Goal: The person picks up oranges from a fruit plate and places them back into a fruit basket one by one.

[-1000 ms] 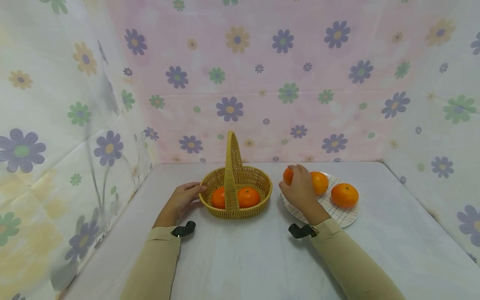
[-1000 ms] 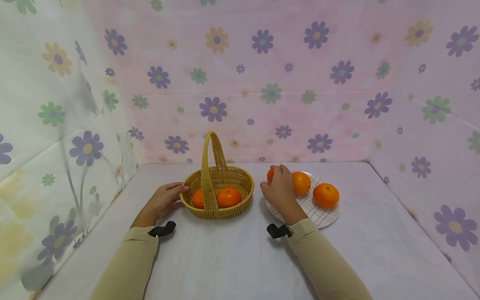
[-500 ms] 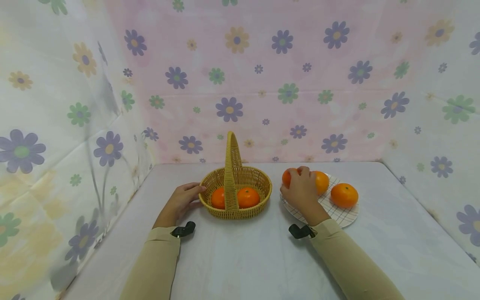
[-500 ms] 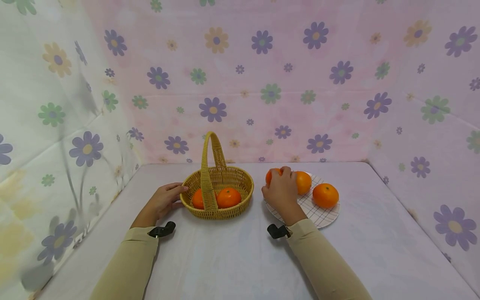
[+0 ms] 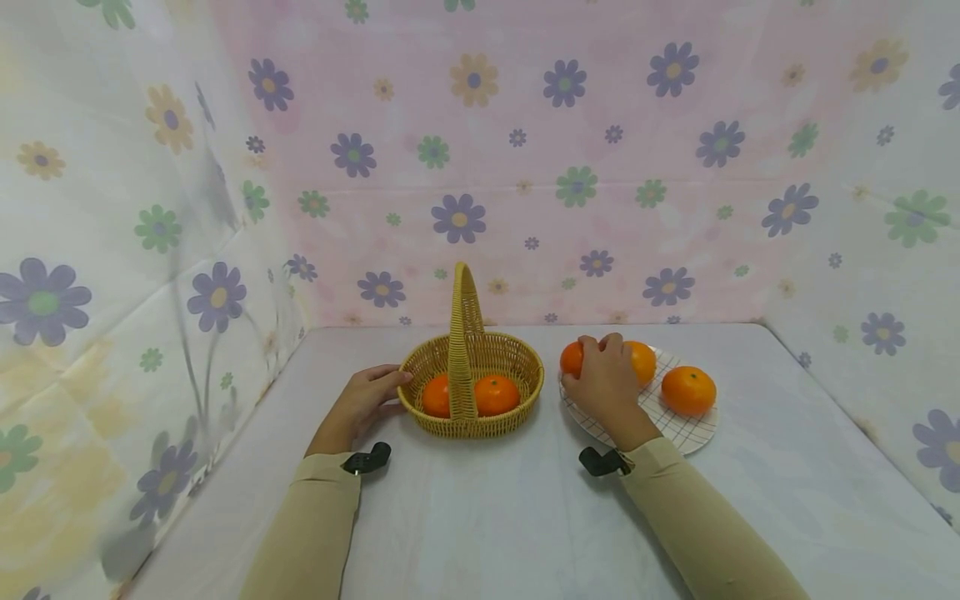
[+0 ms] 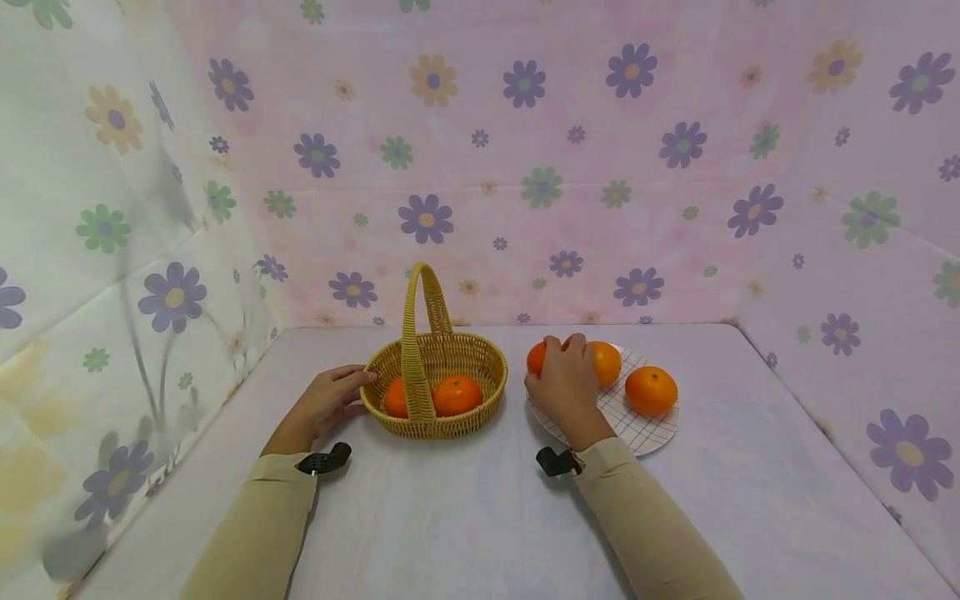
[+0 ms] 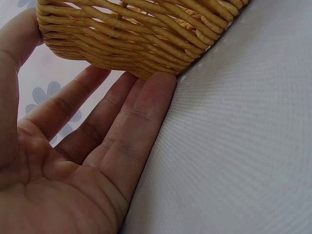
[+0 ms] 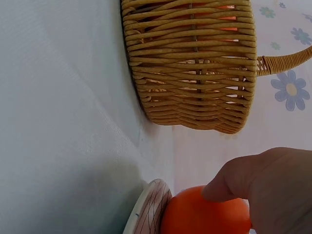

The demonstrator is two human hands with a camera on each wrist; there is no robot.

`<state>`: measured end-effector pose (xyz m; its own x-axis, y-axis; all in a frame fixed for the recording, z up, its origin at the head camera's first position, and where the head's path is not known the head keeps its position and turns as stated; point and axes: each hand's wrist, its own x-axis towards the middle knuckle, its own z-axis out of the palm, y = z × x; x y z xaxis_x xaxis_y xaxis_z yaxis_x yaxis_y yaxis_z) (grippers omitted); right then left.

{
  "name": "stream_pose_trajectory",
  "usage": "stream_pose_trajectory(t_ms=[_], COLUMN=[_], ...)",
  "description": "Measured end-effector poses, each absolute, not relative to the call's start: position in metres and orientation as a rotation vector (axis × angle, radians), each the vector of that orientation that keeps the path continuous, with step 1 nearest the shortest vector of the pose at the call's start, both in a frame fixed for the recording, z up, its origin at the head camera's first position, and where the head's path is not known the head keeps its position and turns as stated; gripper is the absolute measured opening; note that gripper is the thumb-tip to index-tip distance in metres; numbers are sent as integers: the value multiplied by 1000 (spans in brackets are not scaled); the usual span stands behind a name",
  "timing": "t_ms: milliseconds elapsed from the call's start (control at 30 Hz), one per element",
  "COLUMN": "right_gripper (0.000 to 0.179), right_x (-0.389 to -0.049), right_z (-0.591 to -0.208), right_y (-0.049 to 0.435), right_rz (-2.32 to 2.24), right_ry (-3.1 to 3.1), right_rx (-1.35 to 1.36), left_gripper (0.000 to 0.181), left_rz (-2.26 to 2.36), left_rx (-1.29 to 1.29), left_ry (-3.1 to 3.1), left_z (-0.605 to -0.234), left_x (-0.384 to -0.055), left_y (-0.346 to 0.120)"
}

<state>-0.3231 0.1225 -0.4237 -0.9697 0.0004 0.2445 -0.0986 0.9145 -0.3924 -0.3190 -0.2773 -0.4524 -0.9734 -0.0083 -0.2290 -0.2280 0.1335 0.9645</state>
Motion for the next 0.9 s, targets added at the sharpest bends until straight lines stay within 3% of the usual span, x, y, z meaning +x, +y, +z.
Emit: stream_pose_trajectory(t_ms=[500, 900], right_gripper=[73, 64], right_x=[-325, -321], right_z=[-430, -429], right_y=[116, 112], right_rz=[505, 630], right_ry=[-2879, -2874], right_rx=[106, 149], left_gripper=[60, 58], left_rz=[1943, 1960], left_rx=[-267, -236], left_ry=[2237, 2232], left_z=[-455, -455], left_x=[-321, -321], left_y=[-278, -278])
